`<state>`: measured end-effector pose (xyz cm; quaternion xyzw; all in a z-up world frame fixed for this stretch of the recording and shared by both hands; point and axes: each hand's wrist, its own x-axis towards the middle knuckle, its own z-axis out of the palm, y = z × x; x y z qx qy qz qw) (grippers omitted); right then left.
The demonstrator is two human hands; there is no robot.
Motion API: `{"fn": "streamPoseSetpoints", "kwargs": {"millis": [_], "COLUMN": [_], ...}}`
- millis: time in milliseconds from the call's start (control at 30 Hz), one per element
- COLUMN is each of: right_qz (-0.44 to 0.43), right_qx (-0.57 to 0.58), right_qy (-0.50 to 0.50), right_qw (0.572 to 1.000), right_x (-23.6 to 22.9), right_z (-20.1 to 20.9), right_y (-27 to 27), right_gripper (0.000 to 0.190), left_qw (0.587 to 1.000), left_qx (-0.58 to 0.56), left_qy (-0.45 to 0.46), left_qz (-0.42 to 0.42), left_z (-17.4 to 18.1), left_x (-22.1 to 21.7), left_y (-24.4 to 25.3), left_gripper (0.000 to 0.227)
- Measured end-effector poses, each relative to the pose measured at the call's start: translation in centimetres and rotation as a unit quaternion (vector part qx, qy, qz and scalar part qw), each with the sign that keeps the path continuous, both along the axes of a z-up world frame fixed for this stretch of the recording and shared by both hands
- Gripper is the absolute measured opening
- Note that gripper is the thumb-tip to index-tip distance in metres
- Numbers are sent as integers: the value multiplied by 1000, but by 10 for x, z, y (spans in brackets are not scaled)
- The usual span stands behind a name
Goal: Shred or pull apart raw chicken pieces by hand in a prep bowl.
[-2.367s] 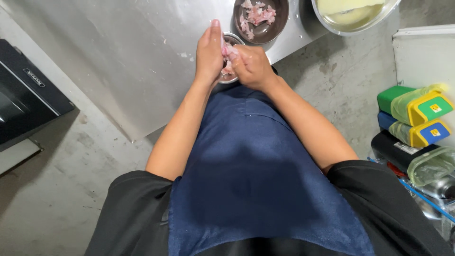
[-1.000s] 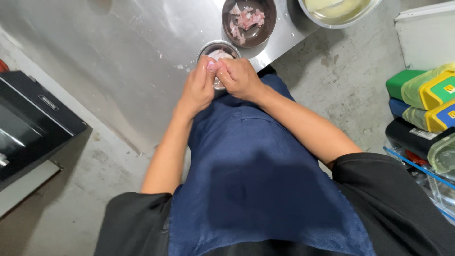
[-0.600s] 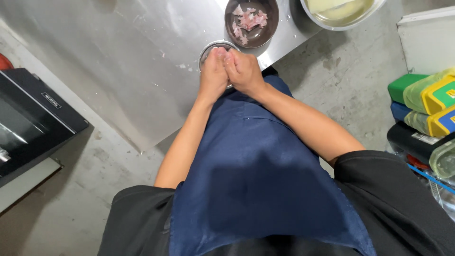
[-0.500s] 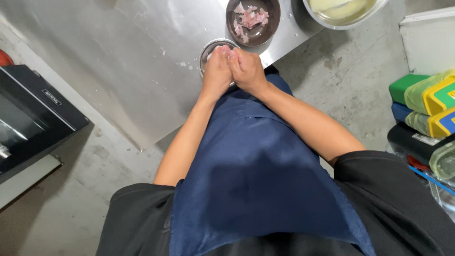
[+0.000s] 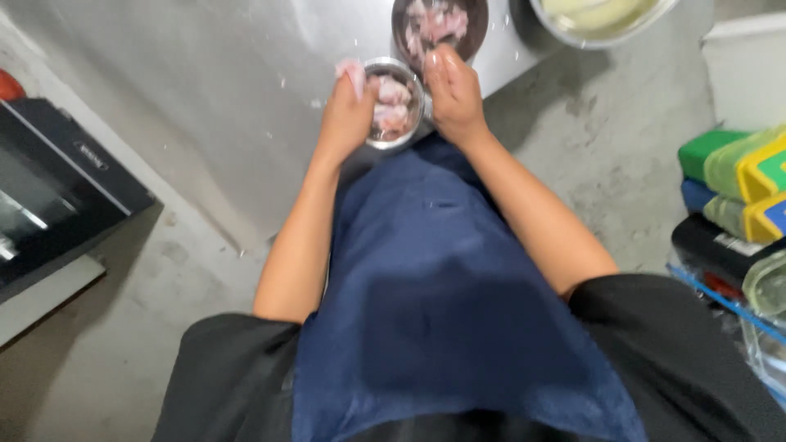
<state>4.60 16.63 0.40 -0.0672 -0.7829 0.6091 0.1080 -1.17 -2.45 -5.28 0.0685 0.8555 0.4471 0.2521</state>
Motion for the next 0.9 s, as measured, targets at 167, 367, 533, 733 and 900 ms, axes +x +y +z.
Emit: {"fn": "streamPoseSetpoints", "kwargs": {"millis": [167, 367, 533, 733, 900], "right_qz": [180, 267, 218, 219, 292], "right_qx": [-29, 94, 102, -117, -42], "right_qy": [-8, 7, 6, -148, -154], "right_qw": [983, 959, 971, 957, 943], "right_x": [-5, -4, -2, -3, 1], "right_z": [28, 43, 47, 17, 26], "right_y": [18, 2, -10, 5, 1], "right_gripper": [48, 40, 13, 16, 41], "left_qw": [987, 966, 951, 956, 955], "left_qx": [12, -16, -111, -53, -70], "left_qy": [-36, 55, 127, 126, 120], "left_qz": [-159, -252, -259, -260, -261], "left_z": [85, 118, 121, 142, 119], "left_x": [2, 0, 9, 6, 6], "left_y": [-10, -9, -8, -10, -19], "left_gripper": [42, 25, 27, 21, 26]}}
